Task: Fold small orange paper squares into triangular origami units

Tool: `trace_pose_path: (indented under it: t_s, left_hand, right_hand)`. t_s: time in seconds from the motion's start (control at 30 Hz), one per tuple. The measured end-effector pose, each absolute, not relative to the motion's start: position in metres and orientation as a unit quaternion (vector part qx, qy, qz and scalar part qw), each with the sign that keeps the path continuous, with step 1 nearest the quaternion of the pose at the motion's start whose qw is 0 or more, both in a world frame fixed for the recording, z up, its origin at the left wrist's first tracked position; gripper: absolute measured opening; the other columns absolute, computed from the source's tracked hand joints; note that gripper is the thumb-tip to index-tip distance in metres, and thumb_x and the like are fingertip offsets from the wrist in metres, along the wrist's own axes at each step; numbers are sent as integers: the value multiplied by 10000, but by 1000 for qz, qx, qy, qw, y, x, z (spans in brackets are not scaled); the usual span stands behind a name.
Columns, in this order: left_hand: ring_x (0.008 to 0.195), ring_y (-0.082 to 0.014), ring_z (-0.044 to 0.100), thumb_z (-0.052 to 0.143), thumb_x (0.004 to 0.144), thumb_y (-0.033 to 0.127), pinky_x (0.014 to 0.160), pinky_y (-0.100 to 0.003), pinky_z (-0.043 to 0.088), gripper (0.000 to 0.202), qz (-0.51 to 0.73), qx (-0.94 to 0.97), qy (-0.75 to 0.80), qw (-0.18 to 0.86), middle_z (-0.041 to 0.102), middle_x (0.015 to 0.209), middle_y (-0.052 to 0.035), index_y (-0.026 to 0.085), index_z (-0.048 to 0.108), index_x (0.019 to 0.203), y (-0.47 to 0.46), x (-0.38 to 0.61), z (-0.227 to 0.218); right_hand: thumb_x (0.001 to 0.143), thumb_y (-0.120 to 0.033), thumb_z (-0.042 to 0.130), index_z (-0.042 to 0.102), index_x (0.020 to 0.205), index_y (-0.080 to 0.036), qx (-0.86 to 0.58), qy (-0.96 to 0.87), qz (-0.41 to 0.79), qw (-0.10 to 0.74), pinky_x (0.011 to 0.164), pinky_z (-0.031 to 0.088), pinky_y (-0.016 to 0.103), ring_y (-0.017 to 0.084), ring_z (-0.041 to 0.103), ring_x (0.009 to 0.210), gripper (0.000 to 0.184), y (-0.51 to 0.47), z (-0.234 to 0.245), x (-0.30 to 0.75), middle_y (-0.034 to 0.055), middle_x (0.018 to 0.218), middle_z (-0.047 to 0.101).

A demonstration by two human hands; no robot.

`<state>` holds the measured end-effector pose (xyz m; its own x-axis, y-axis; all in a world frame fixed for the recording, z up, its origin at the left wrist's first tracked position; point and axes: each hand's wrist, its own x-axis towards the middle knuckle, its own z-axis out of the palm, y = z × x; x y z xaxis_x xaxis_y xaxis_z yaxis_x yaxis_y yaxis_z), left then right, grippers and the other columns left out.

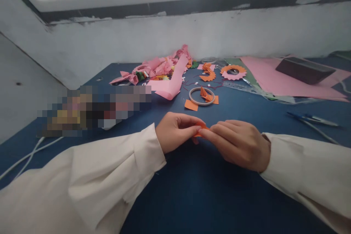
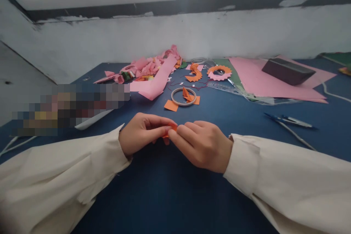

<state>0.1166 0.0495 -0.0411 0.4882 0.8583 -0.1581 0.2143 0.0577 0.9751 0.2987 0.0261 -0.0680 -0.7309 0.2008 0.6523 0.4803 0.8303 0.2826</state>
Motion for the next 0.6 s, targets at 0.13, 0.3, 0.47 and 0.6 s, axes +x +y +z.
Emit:
trace_pose_path:
  t_s: [0.13,0.3,0.47,0.6]
  left_hand:
    - [501,-75,580,543,793,99,417,-133,401,176,280,637,418,584,655,573,-13,70,700,865,49,115,-42]
    - [573,-99,606,573,776,176,502,-170,471,193,284,660,392,574,701,726,-46,110,718,884,48,113,-47]
    - [612,-141,619,615,720,209,623,-256,522,291,277,701,386,532,696,719,-58,112,701,980,47,111,-54]
    - [598,-123,614,574,741,158,623,-237,519,246,284,707,389,519,699,749,-61,107,710,939,46,113,-54]
  right_hand:
    - [858,-50,459,555,941,-90,-221,-898,-195,326,534,410,268,131,525,561,132,26,-69,298,63,681,632]
    - [879,-81,453,570,913,-115,-269,-887,-151,342,540,406,246,124,560,591,126,25,-69,298,60,707,635]
    - [891,-158,482,568,866,-148,-308,-871,-139,356,515,376,240,110,534,554,91,26,-72,297,35,704,622]
    - [889,-206,505,535,878,-169,-346,-855,-113,370,503,354,226,91,514,534,49,27,-76,296,-8,680,579]
